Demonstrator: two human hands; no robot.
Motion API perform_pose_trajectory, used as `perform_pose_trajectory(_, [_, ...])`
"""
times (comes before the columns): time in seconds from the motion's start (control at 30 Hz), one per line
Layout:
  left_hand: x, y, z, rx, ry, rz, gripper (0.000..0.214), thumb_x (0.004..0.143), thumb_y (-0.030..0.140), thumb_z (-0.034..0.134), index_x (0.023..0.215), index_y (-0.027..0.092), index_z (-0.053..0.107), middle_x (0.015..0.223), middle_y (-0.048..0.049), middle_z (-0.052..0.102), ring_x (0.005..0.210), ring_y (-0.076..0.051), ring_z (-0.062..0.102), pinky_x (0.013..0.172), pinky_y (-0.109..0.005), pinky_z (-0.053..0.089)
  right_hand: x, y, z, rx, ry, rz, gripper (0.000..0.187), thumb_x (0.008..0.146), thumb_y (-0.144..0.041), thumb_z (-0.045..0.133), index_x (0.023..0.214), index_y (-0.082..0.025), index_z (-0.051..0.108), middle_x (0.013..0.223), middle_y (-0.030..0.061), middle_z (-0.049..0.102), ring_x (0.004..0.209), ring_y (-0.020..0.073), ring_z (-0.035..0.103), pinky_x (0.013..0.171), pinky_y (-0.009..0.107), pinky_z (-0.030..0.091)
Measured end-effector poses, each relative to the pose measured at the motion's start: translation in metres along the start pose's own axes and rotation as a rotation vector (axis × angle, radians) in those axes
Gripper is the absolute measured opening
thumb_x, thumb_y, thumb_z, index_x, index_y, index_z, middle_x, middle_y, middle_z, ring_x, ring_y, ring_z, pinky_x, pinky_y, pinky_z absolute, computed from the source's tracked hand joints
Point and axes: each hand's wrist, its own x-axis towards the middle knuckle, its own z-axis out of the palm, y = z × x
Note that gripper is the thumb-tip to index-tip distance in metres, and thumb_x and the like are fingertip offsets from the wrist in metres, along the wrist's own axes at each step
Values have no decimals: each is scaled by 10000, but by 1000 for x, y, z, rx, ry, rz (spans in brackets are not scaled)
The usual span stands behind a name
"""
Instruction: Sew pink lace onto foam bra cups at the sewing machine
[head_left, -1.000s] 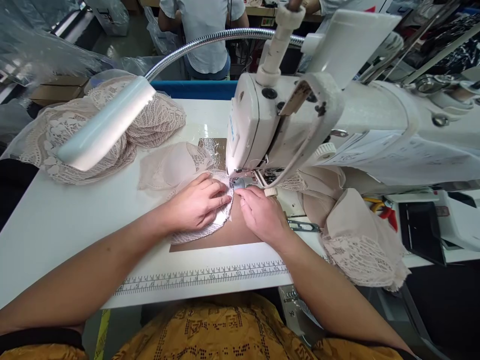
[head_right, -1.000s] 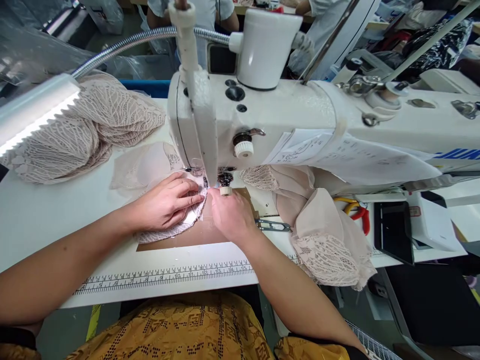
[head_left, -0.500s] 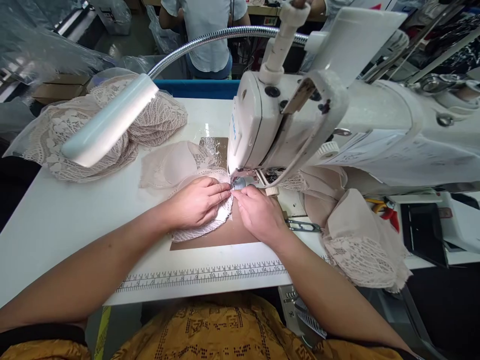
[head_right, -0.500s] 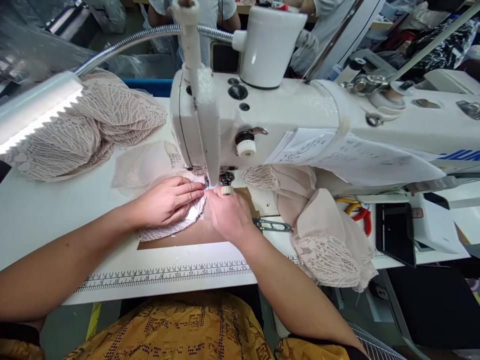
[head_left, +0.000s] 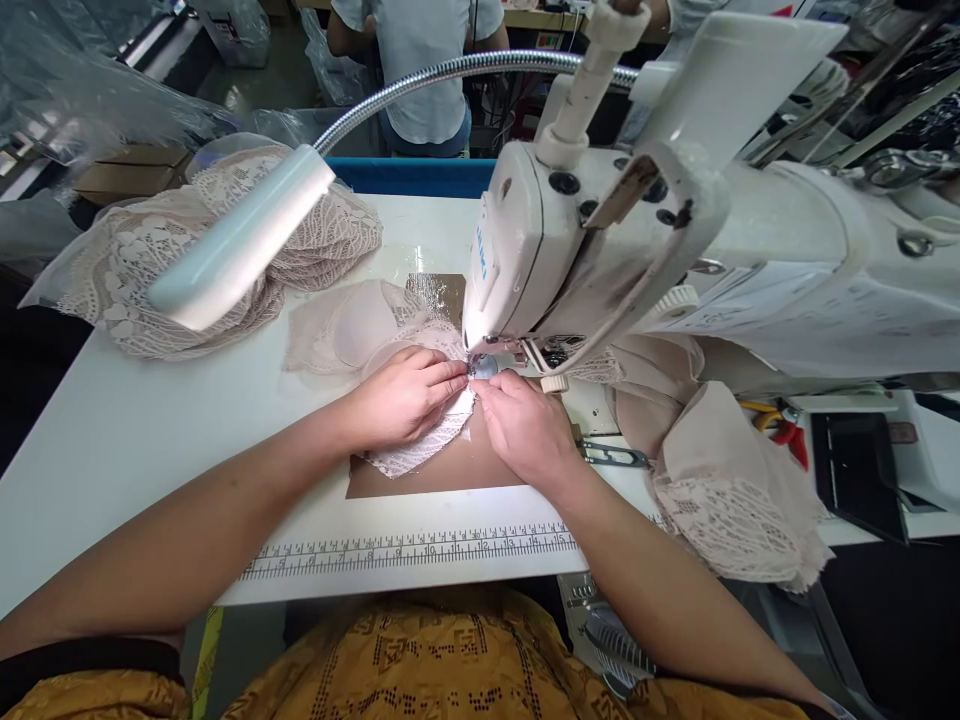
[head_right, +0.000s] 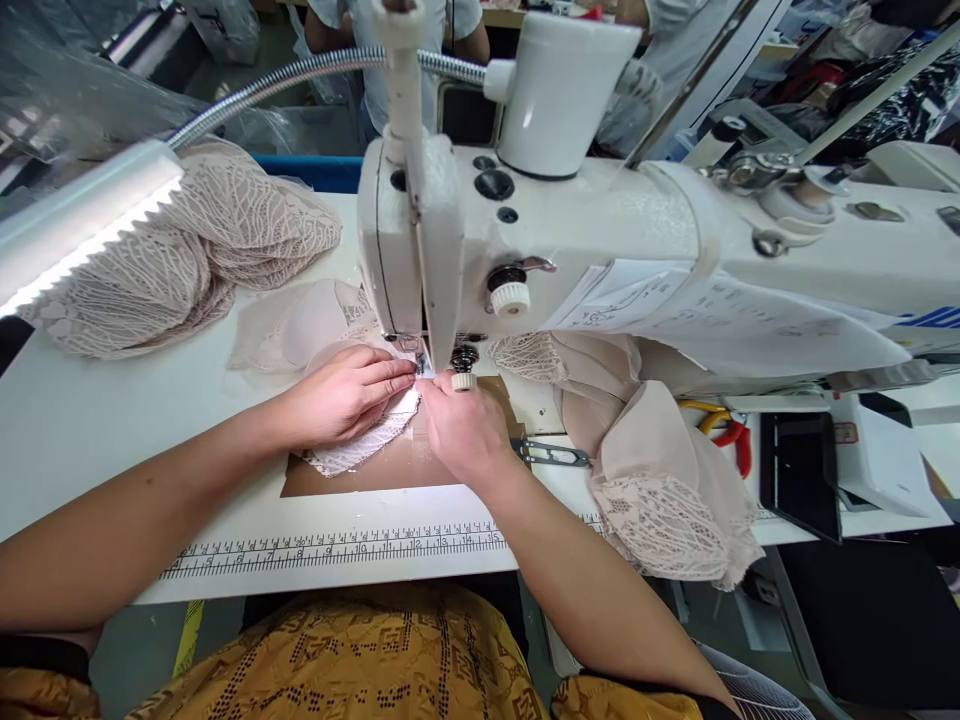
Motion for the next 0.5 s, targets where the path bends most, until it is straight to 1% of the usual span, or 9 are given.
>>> perform_pose_trajectory(0.17, [1,-3,-1,-31,5,-7,375,984,227,411,1296,107,581,1322,-142,608,1140,-292,539,941,-461,469,-1,2,-3,34,-10,-11,355,905,-141,448,1147,-214,698,1008,57,701,846,196,611,678,300,417])
perform_pose_trajectory(0.37, [2,-8,-2,-34,42,-11,382,968,228,430,1303,128,584,1323,-142,608,1151,-301,538,944,-482,473,0,2,-1,54,-6,3,383,919,-155,446,1218,-213,678,1056,61,708,894,204,619,707,303,433])
perform_pose_trajectory(0.5, [-1,-10,-2,-12,44,-36,402,960,284,454,1307,124,578,1337,-145,596,1166,-319,525,977,-504,450,1,2,0,38,-15,12,407,917,-155,436,1251,-212,662,1039,69,704,881,212,615,702,311,440])
